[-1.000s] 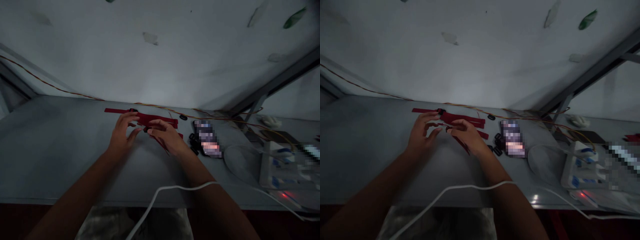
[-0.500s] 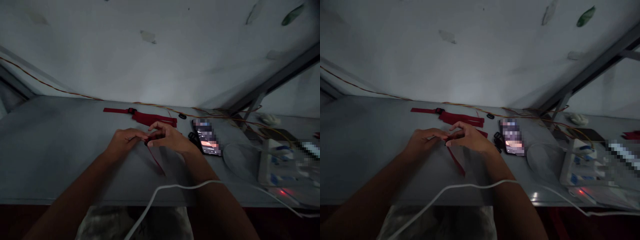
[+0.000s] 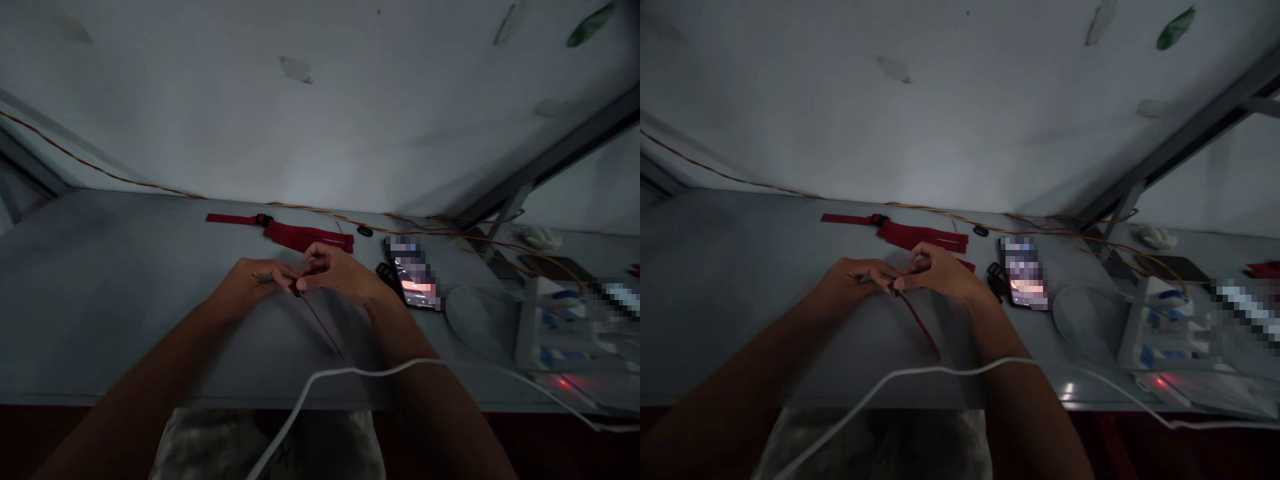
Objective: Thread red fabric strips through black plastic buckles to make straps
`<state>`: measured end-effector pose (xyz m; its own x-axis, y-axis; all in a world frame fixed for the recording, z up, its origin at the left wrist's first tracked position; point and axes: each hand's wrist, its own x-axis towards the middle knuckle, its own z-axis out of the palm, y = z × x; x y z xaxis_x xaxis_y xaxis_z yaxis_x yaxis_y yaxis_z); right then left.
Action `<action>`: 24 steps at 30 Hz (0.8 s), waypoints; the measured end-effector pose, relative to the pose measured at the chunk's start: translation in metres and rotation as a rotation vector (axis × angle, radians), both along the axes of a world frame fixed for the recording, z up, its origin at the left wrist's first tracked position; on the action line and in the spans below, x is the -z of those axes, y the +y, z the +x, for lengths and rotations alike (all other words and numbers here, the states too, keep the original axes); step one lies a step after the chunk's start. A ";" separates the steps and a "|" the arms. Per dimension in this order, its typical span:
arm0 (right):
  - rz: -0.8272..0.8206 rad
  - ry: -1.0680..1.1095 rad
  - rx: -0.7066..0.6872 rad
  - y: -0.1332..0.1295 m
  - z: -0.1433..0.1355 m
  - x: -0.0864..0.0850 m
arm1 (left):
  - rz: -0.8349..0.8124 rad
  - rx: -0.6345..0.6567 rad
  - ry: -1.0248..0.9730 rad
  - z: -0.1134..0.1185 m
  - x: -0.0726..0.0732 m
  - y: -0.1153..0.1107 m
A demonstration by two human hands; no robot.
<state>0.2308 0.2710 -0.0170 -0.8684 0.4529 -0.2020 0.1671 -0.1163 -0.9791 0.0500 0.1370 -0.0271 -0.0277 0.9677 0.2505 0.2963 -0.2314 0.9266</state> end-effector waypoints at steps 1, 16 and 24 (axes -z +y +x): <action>-0.002 -0.007 0.018 0.000 -0.001 0.001 | 0.009 -0.001 0.015 0.000 -0.001 0.000; 0.028 0.077 0.041 -0.003 -0.010 -0.001 | -0.014 -0.092 0.123 -0.005 0.000 0.003; -0.044 0.083 0.130 -0.011 -0.016 -0.001 | -0.002 -0.084 0.166 -0.006 0.005 0.004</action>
